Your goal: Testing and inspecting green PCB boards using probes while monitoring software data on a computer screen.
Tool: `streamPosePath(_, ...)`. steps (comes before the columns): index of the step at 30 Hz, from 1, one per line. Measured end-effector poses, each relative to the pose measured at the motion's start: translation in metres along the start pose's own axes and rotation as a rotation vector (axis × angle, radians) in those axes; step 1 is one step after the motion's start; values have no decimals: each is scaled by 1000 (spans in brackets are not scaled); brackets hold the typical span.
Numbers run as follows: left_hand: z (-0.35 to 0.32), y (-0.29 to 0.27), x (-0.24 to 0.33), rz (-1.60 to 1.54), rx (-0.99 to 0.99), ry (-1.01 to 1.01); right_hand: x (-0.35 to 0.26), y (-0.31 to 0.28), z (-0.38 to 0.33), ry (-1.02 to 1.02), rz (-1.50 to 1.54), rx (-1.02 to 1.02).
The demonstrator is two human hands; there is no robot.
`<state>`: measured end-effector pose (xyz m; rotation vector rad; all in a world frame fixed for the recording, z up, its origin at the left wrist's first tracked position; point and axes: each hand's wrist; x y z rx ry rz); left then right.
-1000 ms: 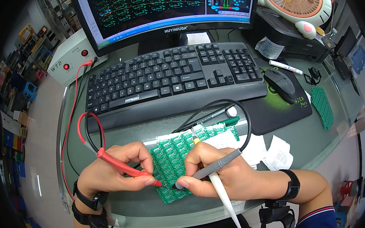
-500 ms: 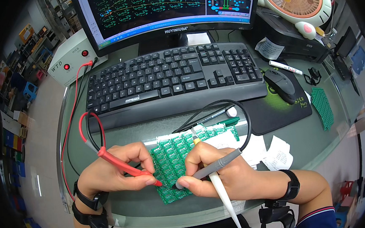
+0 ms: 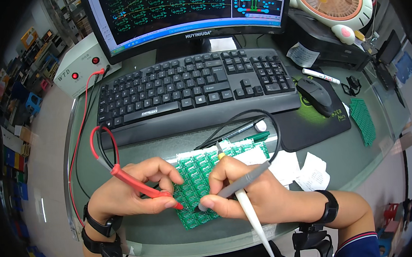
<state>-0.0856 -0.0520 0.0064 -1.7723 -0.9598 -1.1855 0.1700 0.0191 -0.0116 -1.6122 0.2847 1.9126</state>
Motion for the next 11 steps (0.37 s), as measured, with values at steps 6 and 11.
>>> streamPosePath(6,-2,2,1,29,12,10,-23,-2,28,36,-230,-4)
streamPosePath(11,-2,1,-2,62,16,-27,-31,8,43,227,-307,-189)
Point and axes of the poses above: each hand's wrist, its own z-axis towards the middle knuckle, its own y-axis out of the palm, x = y × z, and after that the axes turned 4 degrees about -y, right-handed
